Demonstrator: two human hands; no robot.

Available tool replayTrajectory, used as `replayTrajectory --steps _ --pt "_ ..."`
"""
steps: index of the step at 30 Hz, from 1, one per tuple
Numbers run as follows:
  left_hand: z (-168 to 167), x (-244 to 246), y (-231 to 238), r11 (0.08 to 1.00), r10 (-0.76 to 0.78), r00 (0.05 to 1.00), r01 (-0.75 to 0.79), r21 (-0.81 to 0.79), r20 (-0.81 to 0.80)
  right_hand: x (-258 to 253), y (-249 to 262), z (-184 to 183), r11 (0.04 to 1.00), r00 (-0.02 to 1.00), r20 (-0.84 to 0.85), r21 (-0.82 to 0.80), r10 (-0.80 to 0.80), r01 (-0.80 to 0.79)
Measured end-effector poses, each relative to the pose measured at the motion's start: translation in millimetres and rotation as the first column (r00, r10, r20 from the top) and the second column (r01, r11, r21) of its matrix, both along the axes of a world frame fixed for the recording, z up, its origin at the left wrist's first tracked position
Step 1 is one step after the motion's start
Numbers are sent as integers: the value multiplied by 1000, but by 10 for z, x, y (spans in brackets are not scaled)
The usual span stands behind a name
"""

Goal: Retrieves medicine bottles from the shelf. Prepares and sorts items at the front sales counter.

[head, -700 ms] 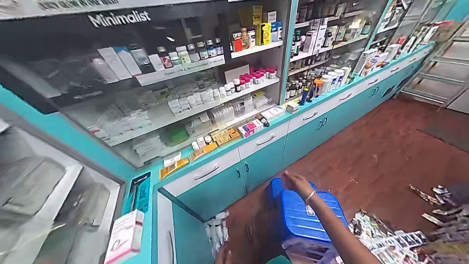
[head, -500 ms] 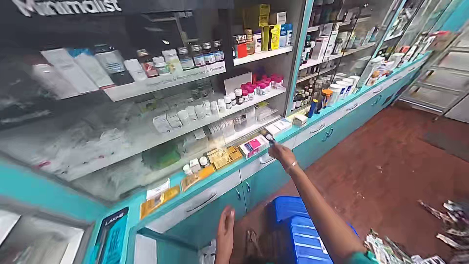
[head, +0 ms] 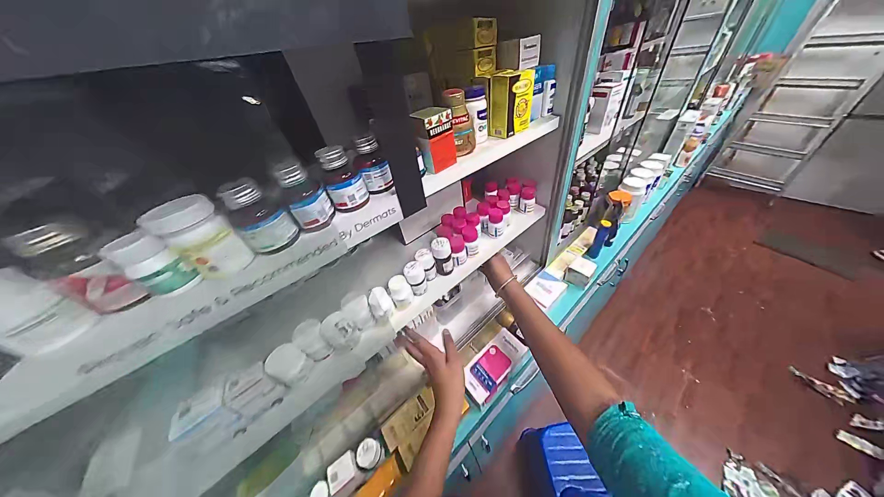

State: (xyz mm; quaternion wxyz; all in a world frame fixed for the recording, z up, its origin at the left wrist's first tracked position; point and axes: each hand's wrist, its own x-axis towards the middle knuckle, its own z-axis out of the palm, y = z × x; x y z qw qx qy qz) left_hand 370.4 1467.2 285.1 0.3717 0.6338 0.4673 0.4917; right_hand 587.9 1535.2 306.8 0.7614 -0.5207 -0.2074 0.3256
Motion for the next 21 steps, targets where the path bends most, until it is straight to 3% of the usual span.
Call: replayTrajectory --steps 3,6,9,17,21 --pt "109 155 257 989 133 989 -128 -68 68 20 -30 61 996 997 -22 -49 69 -70" --pt "106 201 562 988 153 983 -152 -14 101 72 -74 146 972 978 -43 -107 206 -209" --pt "27 173 685 979 186 965 -165 -121 183 117 -76 119 959 964 -67 -105 259 -265" --pt "247 248 727 938 307 936 -266 -224 175 -166 -250 57 981 981 -51 -42 190 -192" --pt "-51 432 791 974 217 942 -190 -126 255 -433 -411 12 988 986 -75 -14 151 -153"
